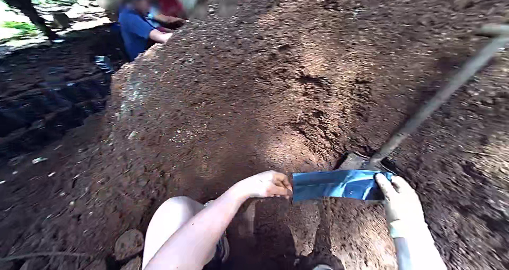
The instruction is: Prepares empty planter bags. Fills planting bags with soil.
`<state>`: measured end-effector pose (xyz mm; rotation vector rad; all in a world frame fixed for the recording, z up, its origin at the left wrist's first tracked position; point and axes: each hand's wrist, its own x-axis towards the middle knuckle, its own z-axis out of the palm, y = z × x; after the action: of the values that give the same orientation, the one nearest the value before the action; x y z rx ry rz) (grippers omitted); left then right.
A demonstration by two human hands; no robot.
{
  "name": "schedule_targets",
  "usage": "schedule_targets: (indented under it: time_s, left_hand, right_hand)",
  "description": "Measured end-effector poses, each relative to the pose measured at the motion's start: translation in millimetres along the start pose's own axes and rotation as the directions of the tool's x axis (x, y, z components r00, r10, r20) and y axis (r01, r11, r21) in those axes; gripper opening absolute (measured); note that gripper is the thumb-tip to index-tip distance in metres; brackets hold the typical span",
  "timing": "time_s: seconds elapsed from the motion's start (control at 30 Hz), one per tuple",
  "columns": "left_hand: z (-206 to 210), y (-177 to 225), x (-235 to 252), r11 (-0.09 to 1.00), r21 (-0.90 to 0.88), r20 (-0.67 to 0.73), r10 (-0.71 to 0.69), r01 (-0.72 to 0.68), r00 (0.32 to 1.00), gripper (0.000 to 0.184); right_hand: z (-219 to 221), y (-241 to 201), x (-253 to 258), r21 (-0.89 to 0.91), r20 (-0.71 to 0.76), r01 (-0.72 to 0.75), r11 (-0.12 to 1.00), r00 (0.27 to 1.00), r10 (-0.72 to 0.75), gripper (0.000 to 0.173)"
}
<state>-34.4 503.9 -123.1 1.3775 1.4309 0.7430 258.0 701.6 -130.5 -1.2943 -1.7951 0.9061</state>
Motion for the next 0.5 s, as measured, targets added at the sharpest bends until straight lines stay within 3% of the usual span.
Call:
schedule_targets:
  time_s: [0.07,0.13,0.2,0.27,0.37,0.43,0.5]
  left_hand:
    - [9.9,-16.6,6.7,0.973,-0.223,-0.088,-0.074,0.052,0.993,0.022]
    - [21.1,-30.1,18.4,0.958,-0.26,-0.156,-0.169,0.124,0.973,0.025]
    - [34.2,-49.5,33.6,0.977,-0.133,-0.199,-0.192,0.168,0.961,0.036]
    - [48.2,-71.5,45.7,0.987,0.019,-0.231,-0.149,0.157,0.962,0.061]
    - [64.1,-78.1,54.0,0.97,0.205,-0.213,-0.083,0.127,0.974,0.092]
    - [66.7,-75.0,56.4,0.957,0.276,-0.186,-0.034,0.085,0.982,0.084]
    - [63.8,-78.2,56.0,0.955,0.291,-0.133,-0.013,0.052,0.991,0.056]
  right_hand:
    - [6.8,19.8,-4.6,-0.063,0.01,-0.114,0.991,0.993,0.115,0.032]
    - [22.4,32.0,-11.0,-0.072,0.068,-0.164,0.984,0.983,0.168,0.028]
    - [41.6,29.4,-16.6,-0.045,0.182,-0.141,0.989,0.972,0.147,0.025]
    - [60.5,16.9,-20.8,-0.05,0.356,-0.061,0.997,0.932,0.075,0.025]
    - [73.3,-17.0,-29.1,-0.039,0.645,0.022,0.999,0.764,0.009,0.028]
    - [70.6,-36.1,-30.7,0.048,0.688,0.064,0.997,0.721,-0.079,0.022]
    - [62.0,-42.4,-25.5,0.138,0.582,0.092,0.986,0.798,-0.156,0.02]
